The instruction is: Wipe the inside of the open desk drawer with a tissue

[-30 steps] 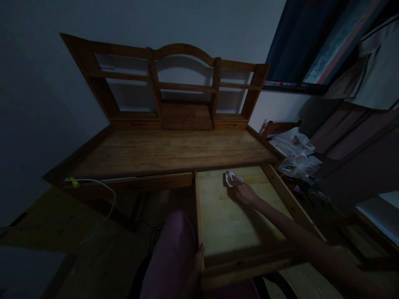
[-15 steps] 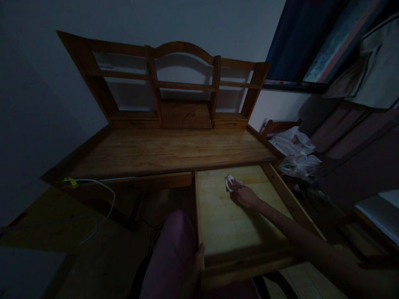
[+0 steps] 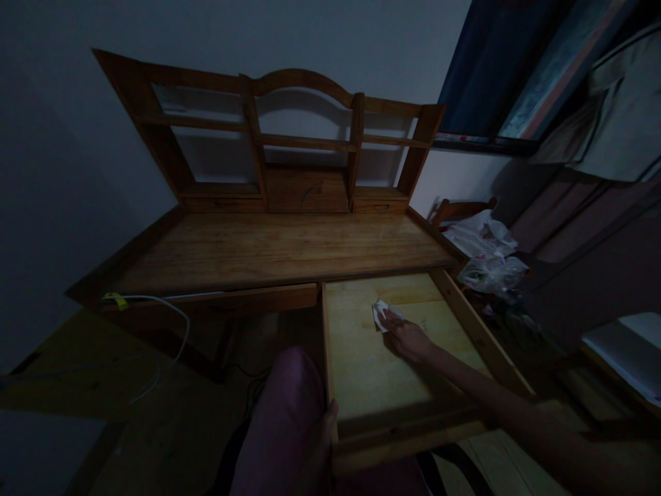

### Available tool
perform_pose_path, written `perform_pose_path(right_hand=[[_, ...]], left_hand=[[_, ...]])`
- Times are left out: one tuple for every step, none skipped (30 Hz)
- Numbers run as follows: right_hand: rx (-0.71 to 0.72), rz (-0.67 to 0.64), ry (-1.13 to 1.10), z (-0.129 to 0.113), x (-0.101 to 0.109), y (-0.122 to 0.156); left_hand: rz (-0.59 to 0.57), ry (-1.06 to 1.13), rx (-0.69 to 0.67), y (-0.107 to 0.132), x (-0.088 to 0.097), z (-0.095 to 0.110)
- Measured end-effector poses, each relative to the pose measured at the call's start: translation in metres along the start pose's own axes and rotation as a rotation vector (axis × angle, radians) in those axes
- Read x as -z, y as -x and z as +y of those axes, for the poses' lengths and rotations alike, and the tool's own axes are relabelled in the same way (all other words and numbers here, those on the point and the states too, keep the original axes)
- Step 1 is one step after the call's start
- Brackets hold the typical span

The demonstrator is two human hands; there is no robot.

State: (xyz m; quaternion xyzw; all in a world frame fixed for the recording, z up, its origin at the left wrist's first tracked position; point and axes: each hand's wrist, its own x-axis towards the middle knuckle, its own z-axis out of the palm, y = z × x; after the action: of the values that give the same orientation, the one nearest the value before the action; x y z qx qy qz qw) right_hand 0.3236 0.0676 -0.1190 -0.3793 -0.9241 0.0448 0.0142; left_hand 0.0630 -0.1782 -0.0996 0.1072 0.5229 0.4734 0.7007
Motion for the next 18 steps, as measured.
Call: perform_pose_path(right_hand=[[-0.003, -0.005, -0.008, -0.002, 0.0, 0.002], [-0.004, -0.008, -0.018, -0.004, 0.001, 0.005], [-0.006, -0.007, -0.028, -0.007, 0.0, 0.007], [-0.011, -0.005, -0.038, -0.01, 0.0, 0.01], [-0.018, -0.002, -0.047, -0.013, 0.0, 0.012], [-0.022, -0.001, -0.056, -0.017, 0.0, 0.015], [-0.022, -0.002, -0.064, -0.022, 0.001, 0.018], [-0.016, -0.004, -0.071, -0.026, 0.002, 0.02], [-0.005, -0.01, -0.078, -0.031, 0.004, 0.022], [0.004, -0.023, -0.088, -0.036, 0.007, 0.023], [0.004, -0.041, -0.1, -0.04, 0.011, 0.024], [-0.013, -0.06, -0.111, -0.044, 0.015, 0.023], [-0.045, -0.075, -0.119, -0.045, 0.02, 0.021], [-0.084, -0.077, -0.12, -0.045, 0.025, 0.018], [-0.123, -0.065, -0.115, -0.043, 0.029, 0.014], [-0.155, -0.044, -0.104, -0.038, 0.033, 0.008], [-0.181, -0.019, -0.086, -0.032, 0.036, 0.001], [-0.201, -0.001, -0.065, -0.024, 0.038, -0.006]], left_hand=[[0.001, -0.004, 0.0, 0.0, 0.001, -0.001], [0.003, -0.008, -0.002, -0.001, 0.002, -0.001], [0.005, -0.009, -0.006, -0.001, 0.003, -0.002], [0.007, -0.009, -0.011, -0.002, 0.004, -0.003], [0.008, -0.008, -0.017, -0.002, 0.005, -0.004], [0.009, -0.007, -0.023, -0.003, 0.005, -0.005], [0.009, -0.005, -0.029, -0.003, 0.006, -0.006], [0.008, -0.003, -0.035, -0.003, 0.006, -0.006], [0.005, 0.001, -0.041, -0.003, 0.006, -0.007], [-0.001, 0.005, -0.044, -0.003, 0.005, -0.007], [-0.008, 0.008, -0.046, -0.002, 0.004, -0.007], [-0.017, 0.011, -0.044, -0.002, 0.004, -0.007], [-0.028, 0.012, -0.04, -0.001, 0.003, -0.007], [-0.038, 0.012, -0.033, 0.0, 0.003, -0.006], [-0.048, 0.01, -0.025, 0.001, 0.003, -0.005], [-0.057, 0.008, -0.019, 0.002, 0.003, -0.005], [-0.065, 0.006, -0.015, 0.003, 0.003, -0.004], [-0.072, 0.005, -0.012, 0.004, 0.004, -0.004]])
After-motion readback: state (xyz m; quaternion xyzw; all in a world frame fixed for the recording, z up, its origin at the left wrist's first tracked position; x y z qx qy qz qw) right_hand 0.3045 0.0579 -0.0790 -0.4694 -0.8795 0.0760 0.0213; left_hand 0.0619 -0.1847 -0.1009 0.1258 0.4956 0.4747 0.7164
